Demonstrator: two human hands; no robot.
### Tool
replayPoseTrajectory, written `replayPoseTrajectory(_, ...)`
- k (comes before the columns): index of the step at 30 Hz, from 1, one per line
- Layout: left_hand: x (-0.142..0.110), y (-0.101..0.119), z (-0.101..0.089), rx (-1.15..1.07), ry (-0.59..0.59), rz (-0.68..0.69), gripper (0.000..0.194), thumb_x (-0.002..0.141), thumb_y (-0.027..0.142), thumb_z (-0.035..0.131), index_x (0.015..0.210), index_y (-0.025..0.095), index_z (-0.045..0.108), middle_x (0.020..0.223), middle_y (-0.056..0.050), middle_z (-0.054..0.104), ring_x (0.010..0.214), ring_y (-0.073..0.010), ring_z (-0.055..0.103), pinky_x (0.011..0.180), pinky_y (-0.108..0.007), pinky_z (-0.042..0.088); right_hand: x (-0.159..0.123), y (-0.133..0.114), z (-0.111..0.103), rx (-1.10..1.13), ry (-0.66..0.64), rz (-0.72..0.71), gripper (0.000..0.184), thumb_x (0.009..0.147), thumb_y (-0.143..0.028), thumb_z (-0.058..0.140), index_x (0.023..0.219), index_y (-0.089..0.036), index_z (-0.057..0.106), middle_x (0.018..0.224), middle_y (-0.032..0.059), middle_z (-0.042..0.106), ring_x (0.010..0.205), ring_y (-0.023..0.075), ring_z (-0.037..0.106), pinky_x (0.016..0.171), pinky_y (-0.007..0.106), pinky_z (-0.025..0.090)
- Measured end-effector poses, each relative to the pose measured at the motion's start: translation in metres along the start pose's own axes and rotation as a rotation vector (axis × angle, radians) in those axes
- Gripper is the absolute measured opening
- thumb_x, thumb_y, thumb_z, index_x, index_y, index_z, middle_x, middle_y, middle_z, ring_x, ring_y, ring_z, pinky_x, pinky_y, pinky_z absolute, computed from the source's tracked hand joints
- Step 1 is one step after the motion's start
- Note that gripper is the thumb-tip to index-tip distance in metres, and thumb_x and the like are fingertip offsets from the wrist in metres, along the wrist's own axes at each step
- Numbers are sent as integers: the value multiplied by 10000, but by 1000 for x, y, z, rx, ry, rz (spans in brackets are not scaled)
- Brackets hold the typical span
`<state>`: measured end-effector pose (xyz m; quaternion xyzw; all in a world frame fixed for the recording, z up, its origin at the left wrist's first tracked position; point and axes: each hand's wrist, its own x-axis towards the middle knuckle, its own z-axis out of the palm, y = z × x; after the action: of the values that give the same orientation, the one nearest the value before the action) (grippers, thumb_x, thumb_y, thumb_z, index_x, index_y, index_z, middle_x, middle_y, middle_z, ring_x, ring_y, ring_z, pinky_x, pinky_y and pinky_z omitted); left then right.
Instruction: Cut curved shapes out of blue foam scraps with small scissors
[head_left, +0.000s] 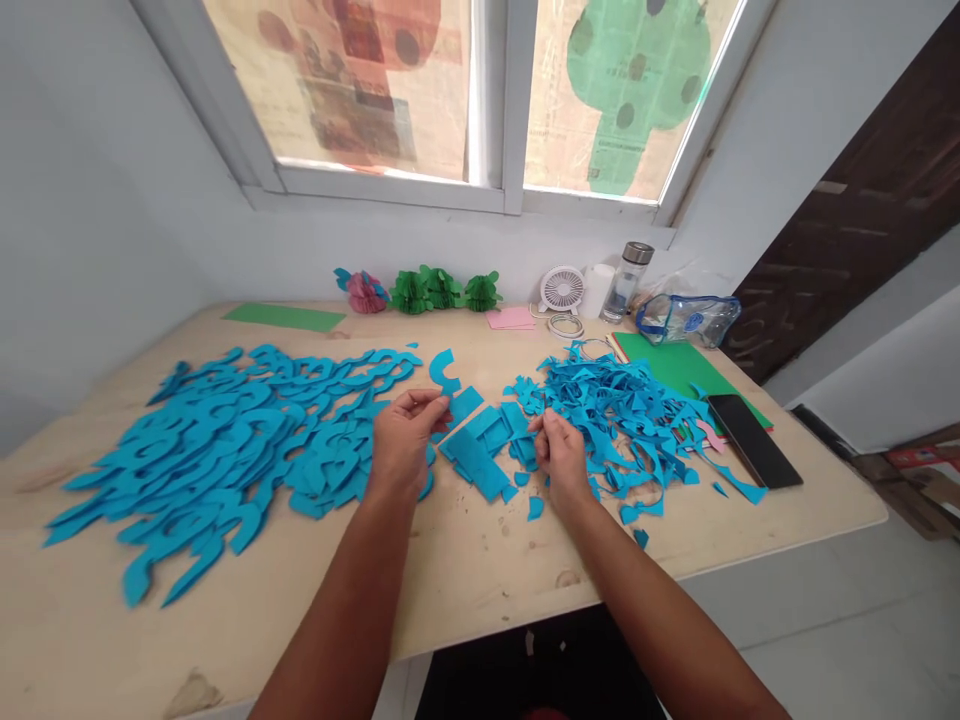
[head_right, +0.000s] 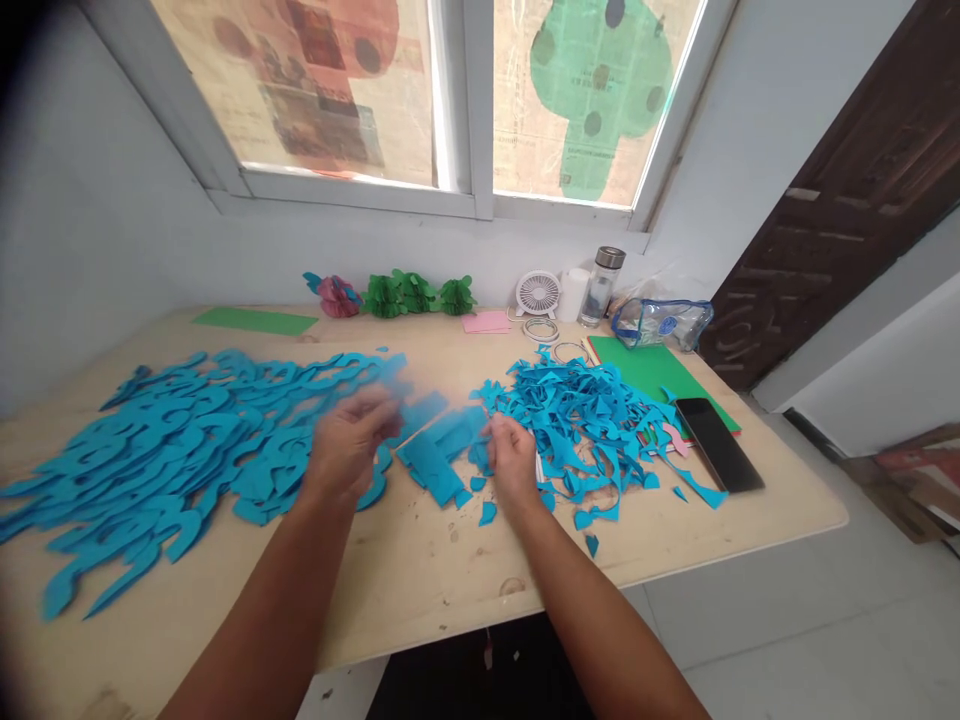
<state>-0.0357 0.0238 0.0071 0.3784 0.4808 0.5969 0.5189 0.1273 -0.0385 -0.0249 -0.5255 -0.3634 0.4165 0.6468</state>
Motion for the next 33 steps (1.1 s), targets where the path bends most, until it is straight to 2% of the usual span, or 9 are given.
replayPoseTrajectory(3, 9, 7, -22, 244, 19, 52, 260, 538, 297, 713, 749, 176, 620, 553, 12, 584, 497, -153, 538, 503, -268, 393, 0, -3, -1, 37, 6, -26, 455, 771, -632, 541, 709, -181, 567, 434, -75, 350, 393, 81, 261, 385, 231, 174)
replayPoseTrajectory(5, 11, 11, -36, 525, 38, 111, 222, 595, 285, 669, 793, 195, 624, 582, -5, 607, 548, -192, 569, 535, -292, 397, 0, -3, -2, 69, 0, -31, 442, 766, -619, 559, 718, -180, 571, 434, -80, 349, 389, 77, 254, 382, 229, 175)
replayPoseTrajectory(9, 10, 6, -49, 1050, 68, 309, 180, 673, 292, 629, 831, 207, 643, 854, -97, 687, 825, -298, 617, 678, -355, 417, 1, -1, -4, 105, -14, -27, 426, 761, -606, 582, 717, -182, 578, 431, -82, 343, 391, 78, 257, 379, 226, 180)
replayPoseTrajectory(10, 8, 2, -47, 1092, 5, 348, 198, 700, 310, 610, 863, 204, 650, 916, -111, 686, 870, -305, 613, 710, -363, 422, 2, 0, -4, 104, -18, -25, 426, 760, -607, 584, 712, -184, 580, 430, -81, 343, 392, 79, 259, 378, 227, 182)
replayPoseTrajectory(13, 3, -11, -34, 1150, -387, 378, 274, 702, 337, 625, 942, 213, 669, 999, -110, 685, 956, -299, 589, 801, -363, 419, 3, 2, -5, 96, -38, -14, 436, 750, -619, 586, 699, -186, 579, 427, -79, 346, 391, 80, 259, 375, 228, 184)
replayPoseTrajectory(16, 3, -15, -19, 1243, -543, 357, 327, 614, 307, 702, 935, 245, 685, 1022, -95, 683, 1027, -317, 551, 845, -372, 394, 4, 4, -5, 88, -59, -8, 453, 744, -632, 580, 694, -181, 575, 423, -80, 351, 383, 75, 265, 372, 227, 181)
replayPoseTrajectory(23, 7, -5, -11, 1168, -590, 234, 100, 540, 268, 713, 579, 239, 625, 739, -62, 664, 884, -295, 587, 750, -348, 416, 3, 1, -4, 83, -98, -39, 432, 749, -600, 585, 658, -177, 571, 416, -84, 342, 378, 66, 265, 369, 222, 207)
replayPoseTrajectory(29, -7, 19, -15, 839, -678, 145, 106, 567, 320, 698, 618, 236, 661, 743, -47, 671, 777, -246, 591, 687, -316, 427, 1, 3, -2, 47, -166, -9, 325, 716, -485, 658, 654, -177, 576, 451, -81, 384, 415, 69, 311, 404, 214, 254)
replayPoseTrajectory(33, -17, 42, -12, 683, -682, 35, 174, 565, 346, 741, 579, 211, 632, 565, -15, 571, 551, -162, 491, 534, -264, 365, 1, 6, -2, -25, -249, -25, 260, 726, -415, 652, 672, -162, 627, 537, -46, 509, 485, 87, 415, 470, 217, 317)
